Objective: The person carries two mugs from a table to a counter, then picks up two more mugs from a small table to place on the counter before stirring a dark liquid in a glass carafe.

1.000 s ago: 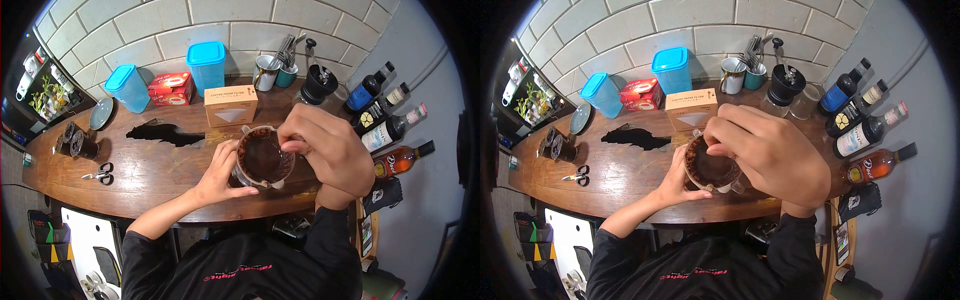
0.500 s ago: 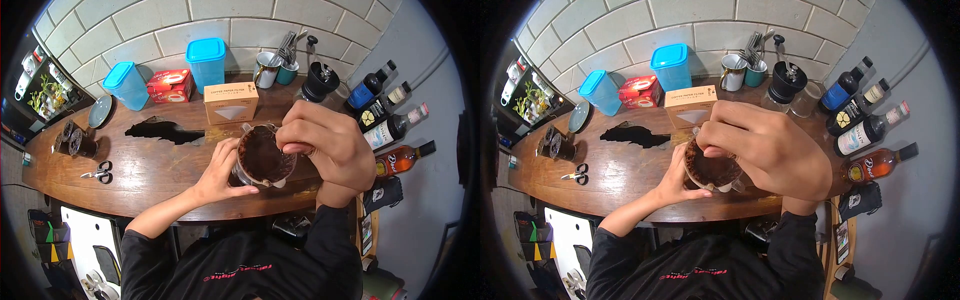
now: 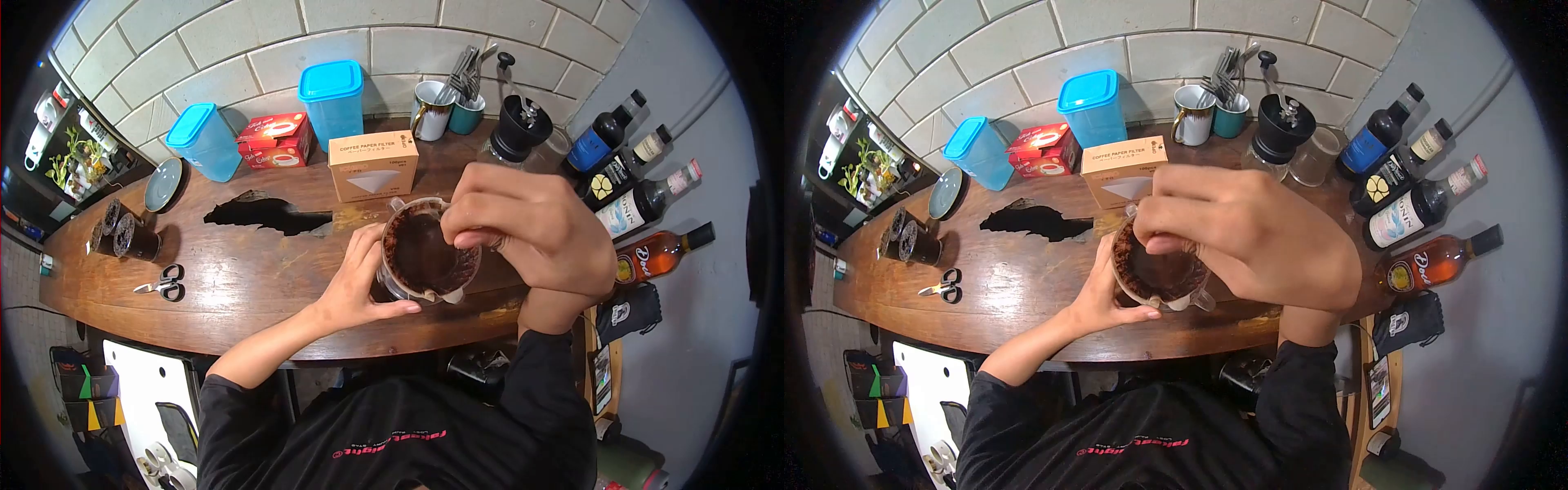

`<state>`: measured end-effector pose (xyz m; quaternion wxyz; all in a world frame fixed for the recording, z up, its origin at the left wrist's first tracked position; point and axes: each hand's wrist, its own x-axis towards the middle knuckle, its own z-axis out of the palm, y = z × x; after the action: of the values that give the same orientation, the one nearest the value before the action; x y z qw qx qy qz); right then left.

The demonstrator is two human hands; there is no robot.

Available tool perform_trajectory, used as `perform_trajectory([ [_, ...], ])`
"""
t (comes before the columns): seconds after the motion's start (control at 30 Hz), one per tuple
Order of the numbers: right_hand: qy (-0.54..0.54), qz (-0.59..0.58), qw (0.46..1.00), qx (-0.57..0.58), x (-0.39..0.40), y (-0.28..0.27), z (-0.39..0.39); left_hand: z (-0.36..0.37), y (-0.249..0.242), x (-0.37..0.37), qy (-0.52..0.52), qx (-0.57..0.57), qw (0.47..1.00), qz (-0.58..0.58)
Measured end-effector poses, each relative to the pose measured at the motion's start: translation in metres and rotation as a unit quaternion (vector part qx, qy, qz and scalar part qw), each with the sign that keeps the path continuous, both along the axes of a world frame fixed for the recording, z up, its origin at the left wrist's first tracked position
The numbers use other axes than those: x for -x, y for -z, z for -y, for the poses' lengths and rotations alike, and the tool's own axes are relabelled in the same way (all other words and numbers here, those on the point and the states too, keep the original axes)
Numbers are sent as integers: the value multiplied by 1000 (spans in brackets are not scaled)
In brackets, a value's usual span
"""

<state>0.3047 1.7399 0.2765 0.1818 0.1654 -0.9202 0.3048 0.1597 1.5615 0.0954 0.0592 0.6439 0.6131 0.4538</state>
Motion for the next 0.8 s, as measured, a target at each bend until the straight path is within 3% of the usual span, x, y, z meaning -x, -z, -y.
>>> perform_trajectory([
  [0.17, -6, -41, 999, 21, 3, -2, -2, 0, 0, 0, 5, 6, 1000, 11],
  [0.53, -57, 28, 998, 14, 6, 10, -10, 0, 1, 0, 14, 17, 999, 29],
  [0.8, -21, -21, 999, 22, 3, 5, -7, 1, 2, -1, 17, 29, 998, 60],
])
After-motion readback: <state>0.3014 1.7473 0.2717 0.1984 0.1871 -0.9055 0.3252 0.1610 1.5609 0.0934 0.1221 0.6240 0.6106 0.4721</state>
